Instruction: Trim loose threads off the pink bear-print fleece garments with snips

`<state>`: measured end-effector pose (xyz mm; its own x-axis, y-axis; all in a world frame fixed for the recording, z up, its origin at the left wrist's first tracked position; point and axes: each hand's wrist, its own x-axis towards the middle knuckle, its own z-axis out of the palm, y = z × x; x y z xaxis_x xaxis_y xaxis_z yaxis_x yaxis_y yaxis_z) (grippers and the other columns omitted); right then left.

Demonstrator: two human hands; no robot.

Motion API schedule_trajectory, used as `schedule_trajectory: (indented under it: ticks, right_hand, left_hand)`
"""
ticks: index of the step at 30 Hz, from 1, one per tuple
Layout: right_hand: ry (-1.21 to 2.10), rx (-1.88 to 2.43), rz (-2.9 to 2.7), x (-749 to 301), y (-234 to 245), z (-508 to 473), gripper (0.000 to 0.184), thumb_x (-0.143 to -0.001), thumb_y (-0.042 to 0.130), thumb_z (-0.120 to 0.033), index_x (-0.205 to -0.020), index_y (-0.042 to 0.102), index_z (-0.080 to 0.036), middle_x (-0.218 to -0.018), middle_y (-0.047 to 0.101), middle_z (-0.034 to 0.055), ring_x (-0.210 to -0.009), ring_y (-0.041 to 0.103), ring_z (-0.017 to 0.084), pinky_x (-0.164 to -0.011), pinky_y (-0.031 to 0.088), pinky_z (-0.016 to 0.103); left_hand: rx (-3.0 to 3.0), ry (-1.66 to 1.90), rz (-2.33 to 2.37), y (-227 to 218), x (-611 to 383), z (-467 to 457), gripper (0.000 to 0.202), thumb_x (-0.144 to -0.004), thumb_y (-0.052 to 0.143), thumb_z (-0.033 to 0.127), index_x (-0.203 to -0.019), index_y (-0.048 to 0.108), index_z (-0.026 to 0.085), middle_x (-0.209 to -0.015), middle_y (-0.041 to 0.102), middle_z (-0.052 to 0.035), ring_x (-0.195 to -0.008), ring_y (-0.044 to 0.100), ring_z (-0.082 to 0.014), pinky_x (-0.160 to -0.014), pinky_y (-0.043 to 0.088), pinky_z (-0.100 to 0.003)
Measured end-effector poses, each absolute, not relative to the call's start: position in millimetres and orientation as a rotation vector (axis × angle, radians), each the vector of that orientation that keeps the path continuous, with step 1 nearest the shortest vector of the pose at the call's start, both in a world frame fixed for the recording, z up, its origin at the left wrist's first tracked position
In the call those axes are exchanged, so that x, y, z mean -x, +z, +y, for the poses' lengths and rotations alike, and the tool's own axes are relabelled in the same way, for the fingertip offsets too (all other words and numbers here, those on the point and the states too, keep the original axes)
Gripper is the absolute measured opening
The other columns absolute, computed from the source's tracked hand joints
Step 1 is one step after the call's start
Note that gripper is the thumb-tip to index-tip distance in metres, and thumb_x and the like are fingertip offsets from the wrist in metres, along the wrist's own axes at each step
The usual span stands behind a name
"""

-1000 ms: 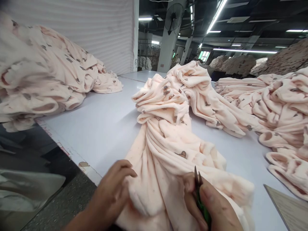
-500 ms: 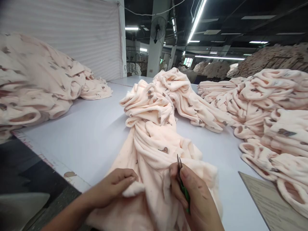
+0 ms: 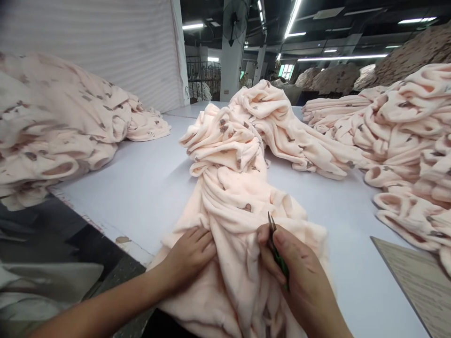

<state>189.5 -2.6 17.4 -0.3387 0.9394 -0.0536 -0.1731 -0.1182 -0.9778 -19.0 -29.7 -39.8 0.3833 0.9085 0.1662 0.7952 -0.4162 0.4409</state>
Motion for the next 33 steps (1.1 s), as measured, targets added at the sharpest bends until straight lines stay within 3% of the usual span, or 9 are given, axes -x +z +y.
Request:
schedule_trajectory:
  ticks: [5, 8, 10, 12, 16, 20, 24, 29, 33]
  right_hand:
    - [1.549, 0.981, -1.240, -195.2, 19.1, 13.2, 0.035, -0.084, 0.046, -0.053, -0.078, 0.058, -0.020, -0.036, 0.030, -0.0078, -0.039, 0.019, 0.008, -0.046, 0.022, 0.023]
    - [1.528, 0.995, -1.202, -197.5, 22.0, 21.5, 0.036, -0.086, 0.042, -0.051, -0.076, 0.057, -0.021, -0.037, 0.028, -0.0075, -0.040, 0.016, 0.009, -0.044, 0.021, 0.023]
    - [1.539, 1.001, -1.185, -197.4, 22.6, 23.4, 0.038, -0.087, 0.039, -0.052, -0.075, 0.057, -0.021, -0.038, 0.027, -0.0074, -0.041, 0.014, 0.010, -0.044, 0.020, 0.023]
    - [1.539, 1.015, -1.182, -196.3, 21.8, 22.0, 0.038, -0.088, 0.039, -0.052, -0.075, 0.058, -0.021, -0.037, 0.027, -0.0074, -0.041, 0.015, 0.010, -0.046, 0.023, 0.022]
    - [1.516, 1.051, -1.188, -193.9, 19.5, 16.0, 0.036, -0.087, 0.042, -0.051, -0.077, 0.058, -0.021, -0.036, 0.028, -0.0079, -0.041, 0.018, 0.009, -0.050, 0.024, 0.021]
    - [1.543, 1.037, -1.214, -194.2, 17.4, 14.9, 0.037, -0.088, 0.039, -0.051, -0.077, 0.057, -0.021, -0.037, 0.027, -0.0080, -0.041, 0.018, 0.008, -0.051, 0.024, 0.021]
    - [1.571, 1.011, -1.237, -196.1, 13.4, 14.8, 0.036, -0.085, 0.041, -0.053, -0.078, 0.056, -0.022, -0.037, 0.028, -0.0077, -0.041, 0.017, 0.009, -0.048, 0.024, 0.021]
    - [1.567, 1.005, -1.223, -195.6, 15.8, 9.0, 0.035, -0.085, 0.042, -0.053, -0.077, 0.056, -0.022, -0.038, 0.026, -0.0079, -0.044, 0.014, 0.009, -0.050, 0.026, 0.020]
    - [1.583, 0.975, -1.207, -192.7, 19.8, 6.0, 0.036, -0.087, 0.039, -0.051, -0.075, 0.055, -0.021, -0.039, 0.025, -0.0085, -0.044, 0.010, 0.009, -0.048, 0.023, 0.021]
  left_hand:
    - [-1.994, 0.643, 1.579, -36.4, 25.7, 15.6, 0.019, -0.086, 0.042, 0.017, -0.086, 0.060, 0.013, -0.081, 0.064, -0.0036, -0.073, 0.059, -0.0167, -0.067, 0.048, -0.028]
    - [-1.862, 0.678, 1.558, -35.4, 30.9, 32.9, 0.020, -0.090, 0.041, 0.020, -0.088, 0.058, 0.010, -0.078, 0.063, -0.0025, -0.064, 0.059, -0.0113, -0.059, 0.049, -0.024]
    - [-1.844, 0.699, 1.524, -31.2, 33.4, 32.2, 0.026, -0.091, 0.037, 0.022, -0.088, 0.059, 0.008, -0.077, 0.063, -0.0026, -0.066, 0.060, -0.0130, -0.058, 0.049, -0.024]
    - [-1.870, 0.744, 1.502, -22.4, 35.2, 21.3, 0.032, -0.090, 0.033, 0.024, -0.090, 0.061, 0.009, -0.081, 0.063, -0.0025, -0.073, 0.061, -0.0167, -0.062, 0.048, -0.025]
    - [-2.046, 0.893, 1.542, 0.8, 35.0, -14.8, 0.023, -0.079, 0.048, 0.024, -0.098, 0.057, 0.015, -0.100, 0.058, -0.0066, -0.094, 0.052, -0.0227, -0.083, 0.041, -0.035]
    - [-2.624, 0.520, 1.428, -4.2, 25.3, -33.3, 0.021, -0.085, 0.040, 0.019, -0.098, 0.056, 0.014, -0.098, 0.058, -0.0101, -0.092, 0.051, -0.0244, -0.084, 0.038, -0.042]
    - [-2.672, 0.306, 1.580, -31.0, 12.8, -19.9, 0.027, -0.086, 0.030, 0.007, -0.100, 0.054, 0.007, -0.105, 0.057, -0.0184, -0.101, 0.049, -0.0305, -0.084, 0.037, -0.049]
    - [-2.547, 0.363, 1.434, -13.7, 8.7, -25.3, 0.007, -0.080, 0.049, 0.018, -0.081, 0.056, 0.016, -0.080, 0.063, -0.0046, -0.070, 0.057, -0.0190, -0.063, 0.044, -0.028]
    - [-2.252, 0.561, 1.094, 7.0, 8.4, -56.9, 0.011, -0.079, 0.055, 0.030, -0.074, 0.056, 0.021, -0.068, 0.060, 0.0002, -0.063, 0.056, -0.0165, -0.057, 0.042, -0.024]
